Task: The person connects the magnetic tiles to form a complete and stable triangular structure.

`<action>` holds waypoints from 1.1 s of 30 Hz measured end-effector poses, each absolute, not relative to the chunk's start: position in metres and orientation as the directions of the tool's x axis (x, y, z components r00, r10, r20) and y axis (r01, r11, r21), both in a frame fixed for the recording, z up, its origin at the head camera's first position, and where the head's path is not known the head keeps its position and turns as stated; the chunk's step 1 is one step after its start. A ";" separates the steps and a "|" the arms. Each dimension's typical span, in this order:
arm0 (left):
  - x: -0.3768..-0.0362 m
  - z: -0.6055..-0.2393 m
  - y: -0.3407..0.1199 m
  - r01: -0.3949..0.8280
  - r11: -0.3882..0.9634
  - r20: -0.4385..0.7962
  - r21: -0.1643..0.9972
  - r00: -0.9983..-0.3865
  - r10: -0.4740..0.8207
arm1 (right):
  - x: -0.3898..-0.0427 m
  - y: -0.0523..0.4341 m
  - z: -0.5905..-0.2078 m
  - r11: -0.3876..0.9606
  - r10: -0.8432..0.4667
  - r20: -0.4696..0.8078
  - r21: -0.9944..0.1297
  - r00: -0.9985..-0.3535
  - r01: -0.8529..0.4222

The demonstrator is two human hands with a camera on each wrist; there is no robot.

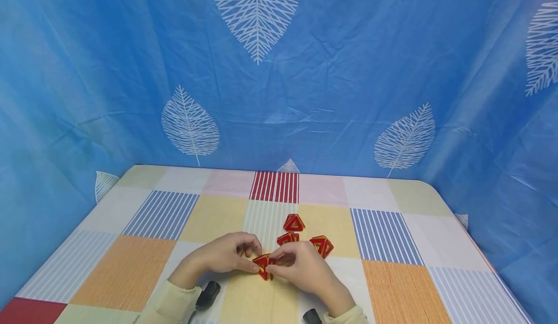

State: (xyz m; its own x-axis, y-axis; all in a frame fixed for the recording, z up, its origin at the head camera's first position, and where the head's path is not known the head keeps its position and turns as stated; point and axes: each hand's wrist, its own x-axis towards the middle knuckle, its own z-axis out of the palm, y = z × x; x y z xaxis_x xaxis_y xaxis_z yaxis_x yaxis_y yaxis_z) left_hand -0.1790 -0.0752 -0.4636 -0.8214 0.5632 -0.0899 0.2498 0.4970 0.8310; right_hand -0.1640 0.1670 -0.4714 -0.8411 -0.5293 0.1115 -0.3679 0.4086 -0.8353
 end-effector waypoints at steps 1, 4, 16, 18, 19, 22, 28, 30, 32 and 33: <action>-0.179 -0.464 -0.075 0.250 0.493 -0.088 0.833 -0.820 0.565 | -0.164 0.167 -0.472 0.408 -0.531 0.111 -0.835 -0.840 -0.369; -0.178 -0.463 -0.075 0.251 0.482 -0.082 0.840 -0.818 0.569 | -0.165 0.168 -0.474 0.408 -0.538 0.106 -0.836 -0.837 -0.368; -0.179 -0.462 -0.076 0.269 0.497 -0.075 0.825 -0.819 0.569 | -0.170 0.171 -0.481 0.412 -0.546 0.103 -0.831 -0.831 -0.374; -0.179 -0.461 -0.076 0.267 0.499 -0.078 0.825 -0.820 0.568 | -0.170 0.172 -0.482 0.411 -0.553 0.102 -0.830 -0.827 -0.378; -0.179 -0.461 -0.075 0.265 0.498 -0.079 0.826 -0.820 0.567 | -0.170 0.172 -0.483 0.409 -0.557 0.101 -0.831 -0.825 -0.378; -0.177 -0.461 -0.074 0.254 0.496 -0.083 0.830 -0.823 0.561 | -0.170 0.174 -0.485 0.409 -0.558 0.096 -0.832 -0.824 -0.374; -0.174 -0.466 -0.072 0.255 0.495 -0.071 0.831 -0.833 0.548 | -0.169 0.175 -0.488 0.426 -0.555 0.083 -0.826 -0.827 -0.369; -0.174 -0.467 -0.072 0.263 0.499 -0.064 0.826 -0.835 0.546 | -0.169 0.175 -0.489 0.429 -0.559 0.083 -0.822 -0.825 -0.374; -0.173 -0.467 -0.072 0.267 0.502 -0.060 0.822 -0.838 0.543 | -0.168 0.174 -0.490 0.428 -0.561 0.087 -0.821 -0.823 -0.379; -0.173 -0.467 -0.072 0.266 0.503 -0.060 0.822 -0.839 0.541 | -0.168 0.174 -0.490 0.427 -0.561 0.090 -0.820 -0.823 -0.381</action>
State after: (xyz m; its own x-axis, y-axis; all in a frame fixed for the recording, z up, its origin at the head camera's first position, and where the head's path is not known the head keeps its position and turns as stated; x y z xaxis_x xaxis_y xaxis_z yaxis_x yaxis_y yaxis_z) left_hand -0.1727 -0.0724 -0.4674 -0.8391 0.5408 -0.0596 0.2659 0.5033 0.8222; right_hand -0.1677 0.1737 -0.4899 -0.8229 -0.5611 0.0897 -0.3805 0.4269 -0.8203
